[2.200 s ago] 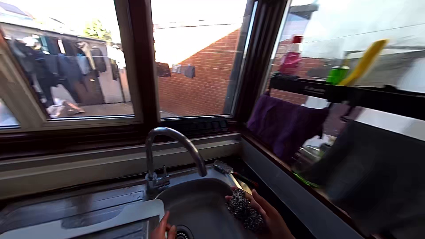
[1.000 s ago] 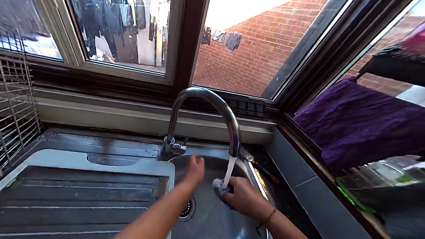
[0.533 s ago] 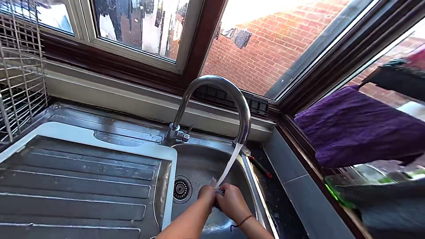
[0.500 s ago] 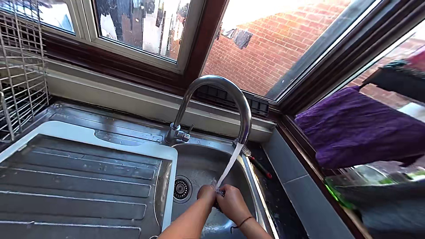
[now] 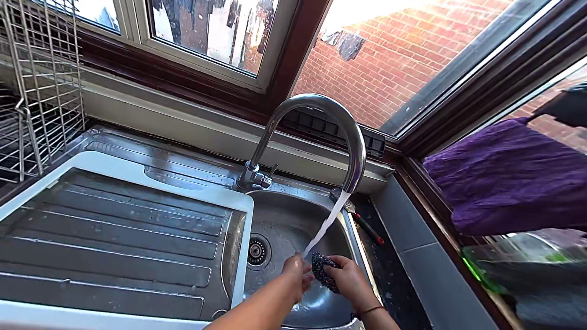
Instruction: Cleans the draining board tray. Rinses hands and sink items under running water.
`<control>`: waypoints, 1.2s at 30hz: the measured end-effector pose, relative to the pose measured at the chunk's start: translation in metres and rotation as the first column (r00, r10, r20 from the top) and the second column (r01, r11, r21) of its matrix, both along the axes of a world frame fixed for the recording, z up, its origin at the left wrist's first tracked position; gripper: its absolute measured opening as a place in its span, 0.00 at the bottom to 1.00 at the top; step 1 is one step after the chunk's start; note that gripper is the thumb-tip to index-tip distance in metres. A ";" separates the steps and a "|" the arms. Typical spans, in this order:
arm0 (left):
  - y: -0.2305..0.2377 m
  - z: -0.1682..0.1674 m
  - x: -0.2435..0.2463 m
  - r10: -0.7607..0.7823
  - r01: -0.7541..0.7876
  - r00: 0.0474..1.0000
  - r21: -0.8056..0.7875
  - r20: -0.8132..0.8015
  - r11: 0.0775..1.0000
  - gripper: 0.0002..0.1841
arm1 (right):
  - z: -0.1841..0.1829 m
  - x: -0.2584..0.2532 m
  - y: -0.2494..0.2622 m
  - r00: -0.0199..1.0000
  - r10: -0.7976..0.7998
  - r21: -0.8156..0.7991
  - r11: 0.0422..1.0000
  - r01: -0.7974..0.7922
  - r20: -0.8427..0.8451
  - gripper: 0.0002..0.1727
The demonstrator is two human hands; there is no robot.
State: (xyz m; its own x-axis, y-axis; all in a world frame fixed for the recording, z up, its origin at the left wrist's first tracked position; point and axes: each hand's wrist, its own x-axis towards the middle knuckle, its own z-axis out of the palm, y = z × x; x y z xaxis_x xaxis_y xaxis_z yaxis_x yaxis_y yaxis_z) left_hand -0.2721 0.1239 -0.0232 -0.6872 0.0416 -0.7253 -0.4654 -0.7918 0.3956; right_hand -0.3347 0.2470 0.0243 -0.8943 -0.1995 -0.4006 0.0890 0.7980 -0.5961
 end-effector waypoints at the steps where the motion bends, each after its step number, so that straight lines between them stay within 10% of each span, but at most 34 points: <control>1: 0.003 0.000 0.003 -0.010 0.012 0.997 0.026 -0.079 1.000 0.31 | -0.003 -0.001 -0.002 1.000 -0.017 -0.018 1.000 0.017 0.020 0.13; 4: 0.017 -0.004 0.002 -0.085 0.060 0.975 -0.122 -0.207 0.991 0.29 | -0.013 0.001 -0.011 0.999 -0.006 -0.018 1.000 0.007 0.040 0.13; 10: 0.008 -0.020 -0.022 -0.076 0.151 0.983 -0.497 0.166 0.854 0.29 | -0.001 0.027 -0.033 0.988 0.155 0.272 0.951 -0.146 -0.011 0.18; 17: 0.003 0.003 -0.017 0.257 -0.240 0.957 -0.128 0.135 0.962 0.31 | -0.011 0.023 -0.008 0.999 -0.012 0.099 0.995 0.016 -0.040 0.15; 22: 0.014 -0.007 0.002 0.050 -0.064 0.994 -0.147 -0.096 0.987 0.23 | -0.021 0.023 -0.011 0.999 -0.015 0.033 0.999 0.016 -0.030 0.14; 26: 0.004 -0.017 -0.016 -0.038 0.056 0.998 -0.411 0.052 0.910 0.31 | -0.007 0.034 -0.034 0.989 0.137 0.169 0.978 -0.126 -0.057 0.18; 32: -0.008 -0.020 -0.041 0.163 -0.159 0.984 -0.054 0.071 0.986 0.31 | 0.011 0.038 -0.026 0.989 0.035 0.145 0.989 -0.014 -0.142 0.17; 36: -0.013 -0.015 -0.035 -0.081 0.086 0.994 -0.082 0.069 0.993 0.20 | 0.017 0.031 0.005 0.984 0.008 0.144 0.989 0.018 -0.179 0.31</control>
State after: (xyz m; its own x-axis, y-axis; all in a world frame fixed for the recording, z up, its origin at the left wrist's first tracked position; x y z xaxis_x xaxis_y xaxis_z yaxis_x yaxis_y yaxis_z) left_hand -0.3072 0.1106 -0.0387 -0.6350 0.0333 -0.7718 -0.5553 -0.7142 0.4261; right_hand -0.3036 0.2520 0.0418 -0.9548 -0.1463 -0.2588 -0.0040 0.8767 -0.4810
